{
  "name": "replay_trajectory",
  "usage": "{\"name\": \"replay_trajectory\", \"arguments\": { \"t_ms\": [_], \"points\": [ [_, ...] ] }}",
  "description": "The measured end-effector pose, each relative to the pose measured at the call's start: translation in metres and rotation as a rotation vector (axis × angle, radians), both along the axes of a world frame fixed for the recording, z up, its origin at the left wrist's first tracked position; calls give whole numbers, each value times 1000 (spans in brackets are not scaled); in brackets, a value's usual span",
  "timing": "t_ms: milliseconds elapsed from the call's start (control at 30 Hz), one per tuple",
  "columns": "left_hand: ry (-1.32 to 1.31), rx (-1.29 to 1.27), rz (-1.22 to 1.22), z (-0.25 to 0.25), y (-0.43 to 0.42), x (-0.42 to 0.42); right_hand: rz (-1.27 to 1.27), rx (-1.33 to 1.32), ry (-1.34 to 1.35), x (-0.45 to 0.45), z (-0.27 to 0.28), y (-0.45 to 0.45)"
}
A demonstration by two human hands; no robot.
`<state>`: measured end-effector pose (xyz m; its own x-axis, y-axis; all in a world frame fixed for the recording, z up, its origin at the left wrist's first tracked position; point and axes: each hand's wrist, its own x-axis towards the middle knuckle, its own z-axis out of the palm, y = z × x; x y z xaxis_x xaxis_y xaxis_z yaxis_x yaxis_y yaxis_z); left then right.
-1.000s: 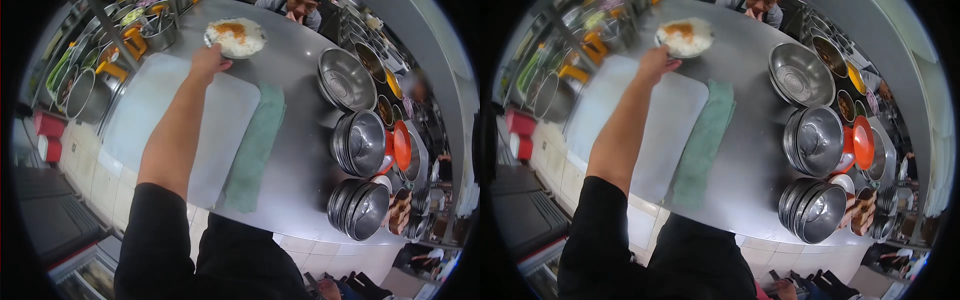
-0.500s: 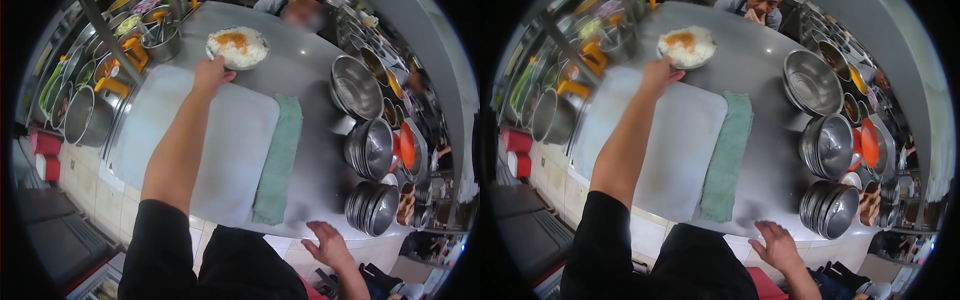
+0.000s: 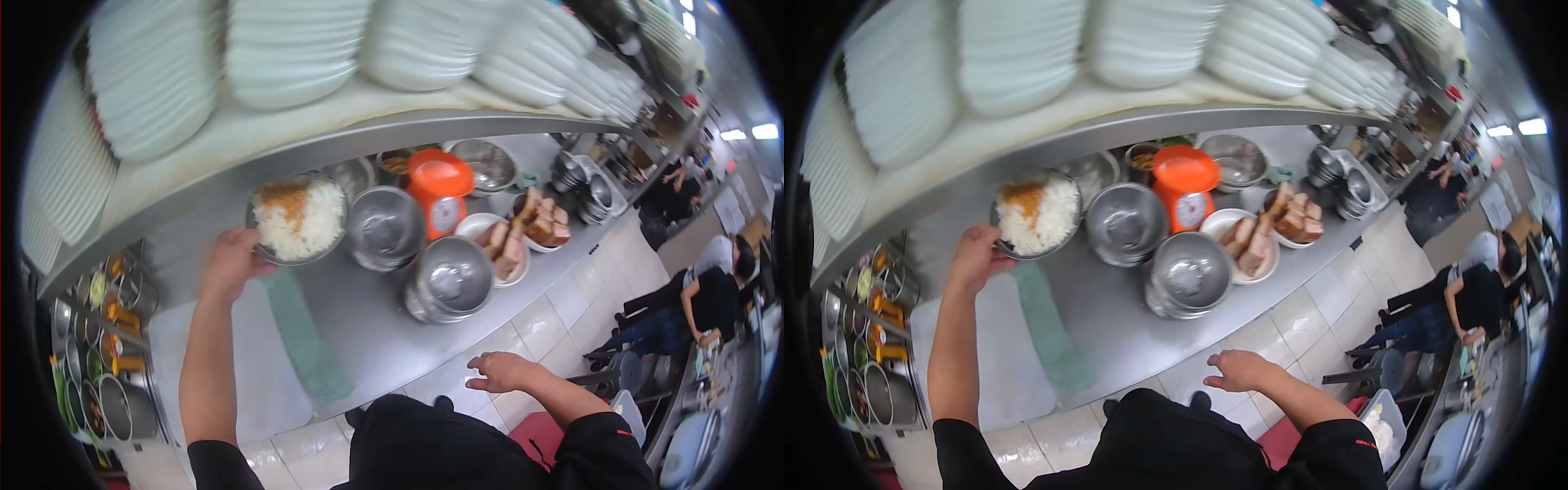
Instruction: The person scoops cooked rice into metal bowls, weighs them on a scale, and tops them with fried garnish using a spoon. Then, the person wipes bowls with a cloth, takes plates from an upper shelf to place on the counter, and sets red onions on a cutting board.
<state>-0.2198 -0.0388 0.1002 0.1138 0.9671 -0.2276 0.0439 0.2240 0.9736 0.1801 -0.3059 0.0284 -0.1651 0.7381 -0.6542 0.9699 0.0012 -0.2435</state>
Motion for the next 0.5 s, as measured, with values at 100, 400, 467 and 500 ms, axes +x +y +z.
{"name": "replay_trajectory", "arguments": {
  "t_ms": [100, 400, 467, 500],
  "points": [
    [-9, 14, -164, 31, 7, 99, -135, 91, 34, 58, 4, -17],
    [-165, -30, -317, 53, 34, 437, -435, 503, -70, 346, -43, 3],
    [-249, -31, -305, 42, 36, 514, -455, 745, -79, 414, -99, 21],
    [-296, -36, -303, 30, 42, 552, -560, 770, -24, 430, -97, 27]
  ]
}}
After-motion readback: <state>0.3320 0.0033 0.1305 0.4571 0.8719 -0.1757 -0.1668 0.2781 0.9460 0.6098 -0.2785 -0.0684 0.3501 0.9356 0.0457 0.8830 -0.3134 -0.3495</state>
